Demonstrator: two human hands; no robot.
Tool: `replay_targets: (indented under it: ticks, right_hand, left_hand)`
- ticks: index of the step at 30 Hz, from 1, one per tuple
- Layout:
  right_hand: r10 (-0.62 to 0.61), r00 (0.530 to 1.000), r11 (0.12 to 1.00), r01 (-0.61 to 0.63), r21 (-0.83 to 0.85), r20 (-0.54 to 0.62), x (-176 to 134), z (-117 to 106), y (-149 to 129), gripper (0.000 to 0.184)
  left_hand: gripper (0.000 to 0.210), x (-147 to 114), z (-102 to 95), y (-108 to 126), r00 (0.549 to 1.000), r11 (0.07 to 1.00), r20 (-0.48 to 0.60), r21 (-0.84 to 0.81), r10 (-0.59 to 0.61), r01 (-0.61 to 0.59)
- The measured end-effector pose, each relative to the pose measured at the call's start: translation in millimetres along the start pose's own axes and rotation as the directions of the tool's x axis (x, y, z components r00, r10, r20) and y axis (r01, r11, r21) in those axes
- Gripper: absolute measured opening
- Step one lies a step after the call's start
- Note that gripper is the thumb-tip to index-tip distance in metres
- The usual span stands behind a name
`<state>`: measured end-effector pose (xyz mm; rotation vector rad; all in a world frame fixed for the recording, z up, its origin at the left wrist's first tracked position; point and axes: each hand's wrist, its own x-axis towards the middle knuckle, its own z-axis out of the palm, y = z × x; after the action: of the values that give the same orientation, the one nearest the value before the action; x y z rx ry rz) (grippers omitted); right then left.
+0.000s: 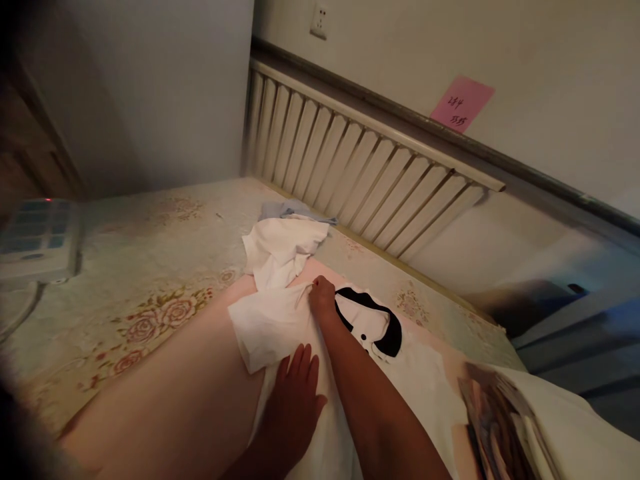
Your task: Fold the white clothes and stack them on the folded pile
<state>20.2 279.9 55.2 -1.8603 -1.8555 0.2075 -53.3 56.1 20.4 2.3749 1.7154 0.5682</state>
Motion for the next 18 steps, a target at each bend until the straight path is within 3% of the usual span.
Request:
replay_targets:
  ticks: [6, 13, 18]
  right_hand:
    - [-0.067, 0.996, 0.997, 0.064, 0.043, 0.065, -4.0, -4.1, 4.0, 0.028]
    - [-0.126, 0.988, 0.988, 0.117, 0.098, 0.086, -31.7, 1.4, 6.3, 0.050]
    - [-0.128, 0.990, 0.987, 0.120, 0.110, 0.066, -40.4, -5.9, -8.0, 0.054]
  left_hand:
    - [0.058, 1.1, -1.0, 1.1, 1.000, 1.000, -0.011, 0.023, 0.001, 0.000]
    - [0.061, 4.2, -17.7, 3.1, 0.995, 0.999, 0.096, -0.030, -0.025, 0.028]
    - [0.062, 3.2, -13.9, 1.7, 0.998, 0.999, 0.063, -0.038, -0.024, 0.027]
